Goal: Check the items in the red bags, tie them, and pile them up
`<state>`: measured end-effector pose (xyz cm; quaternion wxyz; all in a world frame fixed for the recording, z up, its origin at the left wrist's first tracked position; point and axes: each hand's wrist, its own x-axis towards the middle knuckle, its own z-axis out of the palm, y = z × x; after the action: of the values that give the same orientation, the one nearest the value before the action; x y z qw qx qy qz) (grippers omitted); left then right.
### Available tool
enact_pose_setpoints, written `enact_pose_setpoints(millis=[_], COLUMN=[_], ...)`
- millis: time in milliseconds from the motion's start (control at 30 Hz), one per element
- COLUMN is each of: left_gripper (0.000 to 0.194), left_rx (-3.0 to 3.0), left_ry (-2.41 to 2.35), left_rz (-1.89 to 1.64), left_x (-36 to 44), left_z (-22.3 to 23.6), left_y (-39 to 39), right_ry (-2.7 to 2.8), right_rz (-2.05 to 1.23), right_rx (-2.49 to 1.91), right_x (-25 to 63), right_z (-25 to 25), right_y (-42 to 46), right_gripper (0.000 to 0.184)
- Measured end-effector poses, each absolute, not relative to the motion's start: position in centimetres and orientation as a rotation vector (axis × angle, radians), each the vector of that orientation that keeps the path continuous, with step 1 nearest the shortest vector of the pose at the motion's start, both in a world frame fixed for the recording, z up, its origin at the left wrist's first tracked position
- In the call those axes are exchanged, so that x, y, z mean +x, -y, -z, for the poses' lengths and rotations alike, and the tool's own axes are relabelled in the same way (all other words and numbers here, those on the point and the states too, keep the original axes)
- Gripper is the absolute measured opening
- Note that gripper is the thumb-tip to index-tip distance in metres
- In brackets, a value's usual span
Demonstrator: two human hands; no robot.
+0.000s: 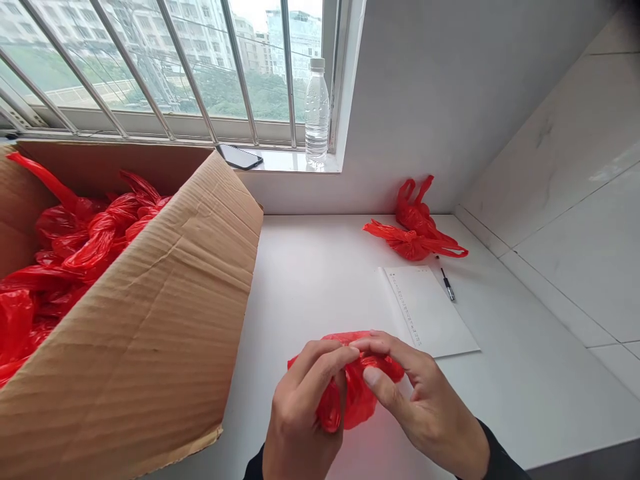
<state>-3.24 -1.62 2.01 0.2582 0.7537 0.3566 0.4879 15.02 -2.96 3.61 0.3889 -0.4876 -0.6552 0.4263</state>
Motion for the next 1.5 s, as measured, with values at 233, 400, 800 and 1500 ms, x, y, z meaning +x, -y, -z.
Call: enact_pose_setpoints(millis=[233, 400, 800, 1500], left_gripper=[0.047, 0.048, 0.053, 0.059], left_rx=[2.241, 2.307, 2.316, 2.614], left_ry=[-1.061, -1.074, -1.266, -1.48], left_rz=[-1.416, -1.299, -0.944, -0.556], left_x=[-3.2, -3.8, -4.7, -5.0], left_z=[-1.0, -0.5, 1.2, 7.7], left_y=[1.8, 1.9, 2.4, 3.3], right_ry=[1.537, 1.563, 1.27, 1.736], right_rz=[-1.427, -1.504, -1.377, -0.821], right_rx=[-1.193, -1.138, -1.295, -1.363], right_x=[14.9, 15.1, 16.5, 13.0], right_z=[-3.2, -2.6, -1.6, 5.7], right_y=[2.5, 2.2, 1.9, 3.3], right_gripper=[0.037, 0.031, 0.029, 0.017])
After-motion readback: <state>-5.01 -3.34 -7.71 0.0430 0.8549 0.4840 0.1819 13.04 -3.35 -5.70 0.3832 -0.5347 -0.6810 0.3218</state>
